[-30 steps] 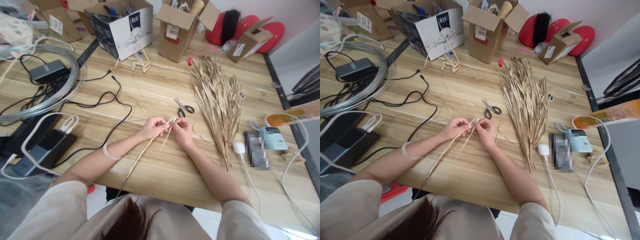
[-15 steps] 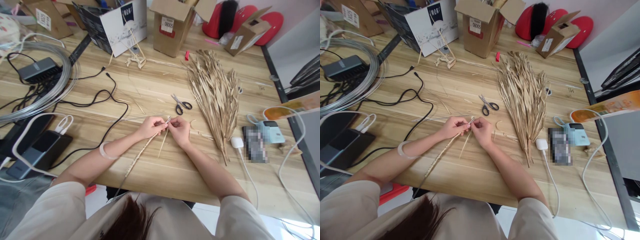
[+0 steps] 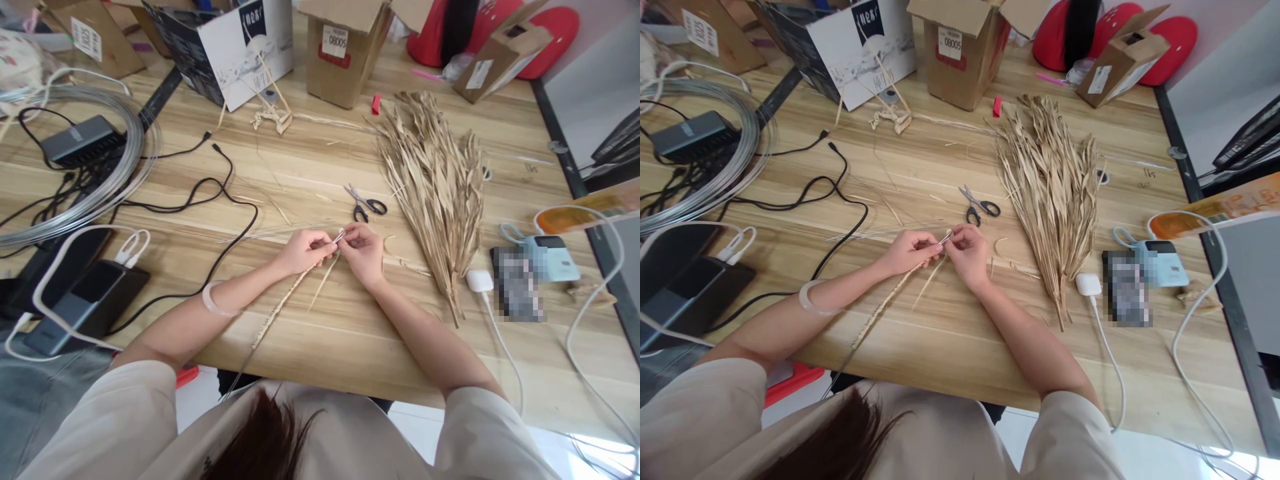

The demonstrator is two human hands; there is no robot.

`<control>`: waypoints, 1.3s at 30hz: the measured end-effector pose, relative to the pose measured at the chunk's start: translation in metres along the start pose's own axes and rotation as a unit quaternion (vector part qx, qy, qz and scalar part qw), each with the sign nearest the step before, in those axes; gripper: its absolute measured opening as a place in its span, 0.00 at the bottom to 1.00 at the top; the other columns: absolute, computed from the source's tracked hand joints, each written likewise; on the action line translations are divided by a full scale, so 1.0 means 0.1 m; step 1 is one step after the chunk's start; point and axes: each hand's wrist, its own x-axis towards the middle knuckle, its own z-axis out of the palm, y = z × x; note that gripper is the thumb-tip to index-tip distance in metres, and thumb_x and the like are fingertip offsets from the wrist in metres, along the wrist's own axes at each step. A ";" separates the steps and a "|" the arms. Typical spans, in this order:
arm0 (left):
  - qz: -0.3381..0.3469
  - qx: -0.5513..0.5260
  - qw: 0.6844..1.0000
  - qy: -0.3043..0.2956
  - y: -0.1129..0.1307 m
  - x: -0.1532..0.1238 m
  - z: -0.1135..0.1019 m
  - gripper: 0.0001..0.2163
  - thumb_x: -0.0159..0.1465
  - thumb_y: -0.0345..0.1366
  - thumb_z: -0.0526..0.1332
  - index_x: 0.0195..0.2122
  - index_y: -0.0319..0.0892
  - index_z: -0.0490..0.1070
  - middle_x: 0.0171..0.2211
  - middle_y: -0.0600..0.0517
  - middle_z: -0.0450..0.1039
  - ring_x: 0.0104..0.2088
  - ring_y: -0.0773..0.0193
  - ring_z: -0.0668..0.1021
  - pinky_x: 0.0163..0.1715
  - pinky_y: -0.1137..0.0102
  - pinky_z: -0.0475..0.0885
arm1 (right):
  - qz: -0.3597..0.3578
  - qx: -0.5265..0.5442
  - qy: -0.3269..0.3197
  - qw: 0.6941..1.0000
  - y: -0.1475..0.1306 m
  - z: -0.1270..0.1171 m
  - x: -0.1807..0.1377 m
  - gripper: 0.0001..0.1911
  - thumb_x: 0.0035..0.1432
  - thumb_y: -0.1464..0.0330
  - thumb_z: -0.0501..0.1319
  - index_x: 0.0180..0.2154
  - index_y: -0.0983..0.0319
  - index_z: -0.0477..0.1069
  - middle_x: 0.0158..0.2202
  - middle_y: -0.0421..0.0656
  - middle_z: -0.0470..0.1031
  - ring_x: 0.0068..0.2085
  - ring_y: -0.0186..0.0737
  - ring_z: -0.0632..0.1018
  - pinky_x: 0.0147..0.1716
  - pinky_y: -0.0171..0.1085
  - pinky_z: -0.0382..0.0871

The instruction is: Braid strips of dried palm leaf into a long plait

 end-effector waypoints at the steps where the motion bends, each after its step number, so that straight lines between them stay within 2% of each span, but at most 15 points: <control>1: -0.002 -0.001 1.000 0.000 0.00 0.00 0.00 0.13 0.58 0.43 0.61 0.24 0.37 0.70 0.21 0.52 0.72 0.16 0.74 0.71 0.16 0.80 0.63 | 0.000 0.001 0.002 1.000 0.00 0.00 0.01 0.07 0.44 0.69 0.66 0.21 0.61 0.69 0.35 0.44 0.69 0.38 0.37 0.74 0.33 0.36 0.70; 8: -0.014 -0.006 1.000 0.009 -0.03 0.01 0.01 0.13 0.58 0.43 0.60 0.26 0.37 0.70 0.22 0.52 0.71 0.16 0.75 0.70 0.16 0.80 0.62 | -0.015 0.013 0.013 1.000 -0.03 0.01 -0.01 0.05 0.45 0.69 0.66 0.22 0.61 0.71 0.37 0.44 0.67 0.39 0.38 0.74 0.37 0.39 0.71; 13: -0.002 -0.009 1.000 0.022 -0.06 0.02 0.01 0.13 0.59 0.43 0.61 0.26 0.37 0.70 0.22 0.52 0.72 0.16 0.75 0.70 0.17 0.79 0.63 | -0.093 -0.039 -0.002 0.995 -0.05 0.00 -0.06 0.05 0.50 0.70 0.64 0.23 0.59 0.70 0.37 0.44 0.69 0.40 0.39 0.74 0.44 0.42 0.69; 17: -0.007 -0.033 0.998 0.044 -0.08 0.02 0.03 0.12 0.57 0.41 0.63 0.37 0.36 0.71 0.20 0.55 0.70 0.17 0.74 0.70 0.17 0.79 0.63 | -0.119 -0.066 0.000 0.991 -0.06 0.00 -0.07 0.05 0.51 0.70 0.64 0.24 0.59 0.71 0.37 0.44 0.70 0.40 0.39 0.74 0.44 0.43 0.70; 22: 0.001 -0.060 0.997 0.040 -0.05 0.04 0.02 0.19 0.57 0.34 0.63 0.49 0.35 0.70 0.18 0.58 0.65 0.18 0.75 0.67 0.18 0.79 0.61 | -0.129 -0.084 0.006 0.988 -0.05 0.01 -0.06 0.01 0.51 0.71 0.62 0.28 0.60 0.72 0.37 0.44 0.71 0.39 0.39 0.76 0.39 0.41 0.73; 27: -0.016 -0.101 0.994 0.040 -0.06 0.07 0.01 0.21 0.56 0.34 0.64 0.51 0.33 0.71 0.26 0.52 0.72 0.21 0.74 0.69 0.23 0.76 0.65 | -0.177 -0.113 0.006 0.978 -0.07 0.01 -0.05 0.06 0.53 0.74 0.60 0.31 0.60 0.75 0.37 0.45 0.74 0.41 0.39 0.77 0.42 0.42 0.73; 33: 0.006 -0.153 0.988 0.038 -0.13 0.10 0.01 0.22 0.52 0.36 0.67 0.49 0.35 0.72 0.37 0.47 0.76 0.33 0.69 0.75 0.36 0.72 0.71 | -0.205 -0.147 0.001 0.968 -0.08 -0.01 -0.05 0.09 0.56 0.74 0.57 0.34 0.59 0.76 0.40 0.45 0.76 0.43 0.40 0.77 0.46 0.42 0.73; 35: 0.000 -0.152 0.987 0.044 -0.15 0.11 0.01 0.22 0.53 0.36 0.67 0.49 0.34 0.72 0.35 0.48 0.76 0.30 0.70 0.74 0.33 0.73 0.70 | -0.213 -0.150 0.001 0.966 -0.08 0.00 -0.05 0.10 0.56 0.74 0.57 0.34 0.59 0.77 0.41 0.46 0.76 0.43 0.39 0.77 0.45 0.42 0.73; 39: -0.018 -0.149 0.987 0.060 -0.15 0.10 0.00 0.22 0.55 0.37 0.66 0.50 0.34 0.71 0.28 0.51 0.74 0.22 0.74 0.70 0.21 0.78 0.66 | -0.235 -0.149 -0.007 0.960 -0.10 0.00 -0.06 0.09 0.56 0.74 0.58 0.33 0.60 0.76 0.40 0.46 0.76 0.41 0.39 0.78 0.43 0.41 0.74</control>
